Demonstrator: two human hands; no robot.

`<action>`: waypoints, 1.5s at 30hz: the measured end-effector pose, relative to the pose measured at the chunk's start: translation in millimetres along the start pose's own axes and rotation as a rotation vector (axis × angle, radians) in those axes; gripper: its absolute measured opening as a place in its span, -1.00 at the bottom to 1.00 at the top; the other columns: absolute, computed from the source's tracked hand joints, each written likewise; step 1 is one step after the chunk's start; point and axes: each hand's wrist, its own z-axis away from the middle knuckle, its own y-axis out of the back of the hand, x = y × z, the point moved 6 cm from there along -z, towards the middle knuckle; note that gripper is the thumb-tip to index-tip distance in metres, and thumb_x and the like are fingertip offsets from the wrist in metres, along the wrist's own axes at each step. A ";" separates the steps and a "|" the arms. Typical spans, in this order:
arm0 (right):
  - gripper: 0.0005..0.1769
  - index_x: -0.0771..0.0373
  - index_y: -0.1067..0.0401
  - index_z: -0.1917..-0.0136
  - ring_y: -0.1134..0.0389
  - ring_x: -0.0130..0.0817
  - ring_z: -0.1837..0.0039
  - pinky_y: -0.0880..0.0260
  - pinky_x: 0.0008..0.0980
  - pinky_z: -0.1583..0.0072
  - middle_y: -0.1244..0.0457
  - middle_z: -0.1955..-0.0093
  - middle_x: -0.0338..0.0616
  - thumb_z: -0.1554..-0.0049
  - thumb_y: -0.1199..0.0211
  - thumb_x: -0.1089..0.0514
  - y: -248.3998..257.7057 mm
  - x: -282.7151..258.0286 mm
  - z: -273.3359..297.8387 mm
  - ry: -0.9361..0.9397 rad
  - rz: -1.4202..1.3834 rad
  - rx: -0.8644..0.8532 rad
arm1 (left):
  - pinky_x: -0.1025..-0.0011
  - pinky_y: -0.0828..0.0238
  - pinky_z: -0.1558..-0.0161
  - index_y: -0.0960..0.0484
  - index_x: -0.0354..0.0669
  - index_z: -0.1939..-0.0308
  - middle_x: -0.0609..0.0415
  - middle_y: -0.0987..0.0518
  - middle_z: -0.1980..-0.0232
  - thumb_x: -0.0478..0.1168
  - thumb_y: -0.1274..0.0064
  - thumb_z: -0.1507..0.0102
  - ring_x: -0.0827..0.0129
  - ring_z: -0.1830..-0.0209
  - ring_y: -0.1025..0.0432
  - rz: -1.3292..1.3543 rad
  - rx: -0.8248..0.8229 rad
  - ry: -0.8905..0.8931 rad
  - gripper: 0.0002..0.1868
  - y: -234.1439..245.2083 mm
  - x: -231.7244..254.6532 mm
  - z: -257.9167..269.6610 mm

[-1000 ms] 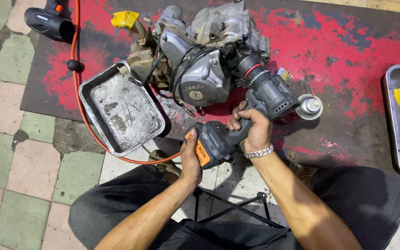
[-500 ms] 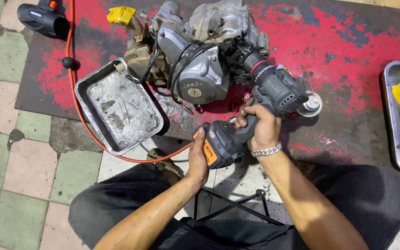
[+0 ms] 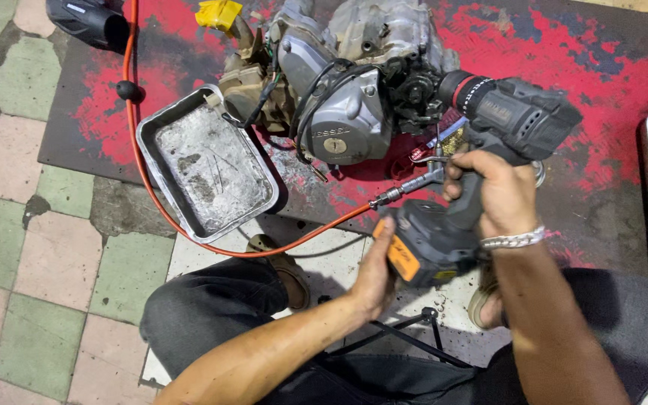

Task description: The person sits on a stool and works on a disassembled motorcycle engine placed on a red workbench. They spray lubricant onto a wire brush and scrub the engine casing, then use a cordless drill to remove a bolt from the engine block.

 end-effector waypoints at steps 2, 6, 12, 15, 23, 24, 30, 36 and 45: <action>-0.95 0.33 -0.39 0.11 -0.26 -0.33 0.39 -0.32 -0.30 0.31 -0.25 0.32 -0.12 -0.11 -0.20 0.33 0.3 -11.7 -0.5 -0.001 0.069 -0.011 | 0.19 -0.51 -0.17 -0.30 -0.11 -0.43 0.00 -0.53 -0.30 0.28 0.27 -0.41 0.27 -0.21 -0.50 0.064 -0.090 0.074 -0.31 -15.1 -7.6 5.2; -0.95 0.37 -0.42 0.16 -0.27 -0.34 0.40 -0.30 -0.35 0.33 -0.26 0.33 -0.13 -0.12 -0.21 0.31 -7.9 -14.1 -7.2 0.007 0.126 -0.028 | 0.10 -0.53 -0.11 -0.30 -0.20 -0.42 -0.12 -0.53 -0.30 0.33 0.28 -0.42 0.13 -0.19 -0.52 0.116 -0.161 0.114 -0.25 -21.1 -8.1 3.5; -0.98 0.35 -0.41 0.17 -0.25 -0.35 0.42 -0.28 -0.35 0.36 -0.25 0.34 -0.12 -0.11 -0.22 0.34 -4.5 -14.6 -6.0 -0.004 0.136 -0.015 | 0.12 -0.55 -0.14 -0.32 -0.21 -0.44 -0.10 -0.54 -0.30 0.31 0.28 -0.44 0.19 -0.18 -0.54 0.152 -0.164 0.109 -0.26 -25.8 -12.0 3.8; -0.98 0.36 -0.41 0.16 -0.25 -0.36 0.41 -0.29 -0.36 0.35 -0.26 0.33 -0.12 -0.09 -0.22 0.35 -4.9 -10.3 -6.2 0.003 0.102 -0.002 | 0.12 -0.56 -0.14 -0.32 -0.19 -0.41 -0.06 -0.55 -0.30 0.29 0.27 -0.41 0.24 -0.21 -0.53 0.097 -0.101 0.095 -0.28 -19.5 -7.4 4.7; -0.97 0.36 -0.39 0.15 -0.24 -0.31 0.39 -0.30 -0.32 0.32 -0.24 0.32 -0.10 -0.08 -0.16 0.38 7.2 1.5 1.3 0.055 0.035 -0.006 | 0.19 -0.49 -0.18 -0.39 -0.11 -0.37 0.02 -0.55 -0.29 0.29 0.24 -0.39 0.29 -0.22 -0.49 0.041 -0.062 0.106 -0.32 -11.0 -9.1 -1.8; -0.95 0.36 -0.38 0.14 -0.24 -0.31 0.39 -0.30 -0.31 0.31 -0.23 0.32 -0.10 -0.08 -0.15 0.39 8.2 2.8 2.2 0.069 0.024 -0.009 | 0.19 -0.49 -0.20 -0.39 -0.09 -0.37 0.04 -0.55 -0.29 0.28 0.23 -0.39 0.31 -0.23 -0.49 0.043 -0.054 0.111 -0.33 -9.8 -10.3 -2.1; -0.93 0.35 -0.39 0.14 -0.24 -0.31 0.40 -0.29 -0.28 0.33 -0.24 0.32 -0.10 -0.05 -0.15 0.39 7.7 4.5 1.6 0.084 0.052 0.035 | 0.22 -0.48 -0.20 -0.39 -0.12 -0.38 0.01 -0.55 -0.28 0.27 0.22 -0.40 0.27 -0.21 -0.49 0.047 -0.054 0.085 -0.33 -8.5 -7.9 -3.1; -0.96 0.39 -0.37 0.13 -0.23 -0.31 0.39 -0.32 -0.29 0.28 -0.23 0.32 -0.08 -0.10 -0.15 0.35 8.1 20.4 -0.9 0.020 -0.058 0.014 | 0.21 -0.44 -0.25 -0.40 -0.18 -0.36 -0.05 -0.56 -0.26 0.28 0.18 -0.37 0.26 -0.21 -0.49 -0.025 0.001 0.031 -0.30 4.3 -1.5 -7.0; -0.89 0.38 -0.35 0.09 -0.21 -0.28 0.38 -0.30 -0.26 0.26 -0.22 0.30 -0.04 -0.05 -0.11 0.37 27.3 41.4 5.4 -0.018 -0.150 0.073 | 0.22 -0.43 -0.24 -0.43 -0.18 -0.32 -0.04 -0.56 -0.24 0.23 0.09 -0.34 0.26 -0.22 -0.48 -0.067 0.052 0.008 -0.34 13.4 1.1 -7.5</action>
